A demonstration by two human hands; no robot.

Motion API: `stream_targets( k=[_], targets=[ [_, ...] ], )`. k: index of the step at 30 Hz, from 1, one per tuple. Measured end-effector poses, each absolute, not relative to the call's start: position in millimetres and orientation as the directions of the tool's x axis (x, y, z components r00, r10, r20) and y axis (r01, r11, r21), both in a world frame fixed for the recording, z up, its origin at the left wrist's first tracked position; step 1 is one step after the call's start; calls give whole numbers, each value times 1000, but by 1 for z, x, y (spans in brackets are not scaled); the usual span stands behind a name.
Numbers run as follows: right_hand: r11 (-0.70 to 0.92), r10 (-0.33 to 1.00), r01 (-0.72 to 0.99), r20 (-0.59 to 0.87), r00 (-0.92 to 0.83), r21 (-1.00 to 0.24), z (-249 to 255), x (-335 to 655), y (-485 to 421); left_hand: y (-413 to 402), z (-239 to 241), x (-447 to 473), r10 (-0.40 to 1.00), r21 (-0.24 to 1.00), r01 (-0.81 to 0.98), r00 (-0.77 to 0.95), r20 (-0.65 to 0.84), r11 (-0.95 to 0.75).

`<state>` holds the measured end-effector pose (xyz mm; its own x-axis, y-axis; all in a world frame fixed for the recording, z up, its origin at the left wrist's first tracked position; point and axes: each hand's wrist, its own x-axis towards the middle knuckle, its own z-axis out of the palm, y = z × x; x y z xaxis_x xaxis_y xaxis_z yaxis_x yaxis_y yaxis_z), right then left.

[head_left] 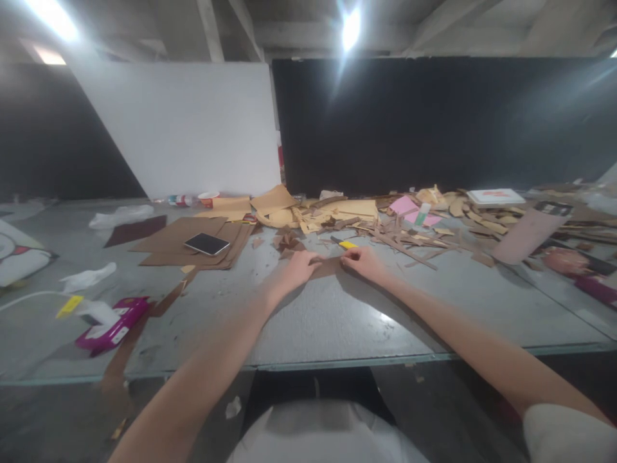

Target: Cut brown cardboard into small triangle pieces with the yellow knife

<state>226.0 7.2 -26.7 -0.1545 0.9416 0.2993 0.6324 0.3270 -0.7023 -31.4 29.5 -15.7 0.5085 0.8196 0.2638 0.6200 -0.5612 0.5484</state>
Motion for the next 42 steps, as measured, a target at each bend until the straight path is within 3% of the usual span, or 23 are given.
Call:
stream_targets(
  k=[13,42],
  targets=[
    [362,923,695,346,-171,-622,-27,230,10,28,-13,-31,821,554,617,508,261,-558],
    [386,917,663,345,-201,-642,-29,229,9,32,-22,-33,805,527,616,518,288,-585]
  ],
)
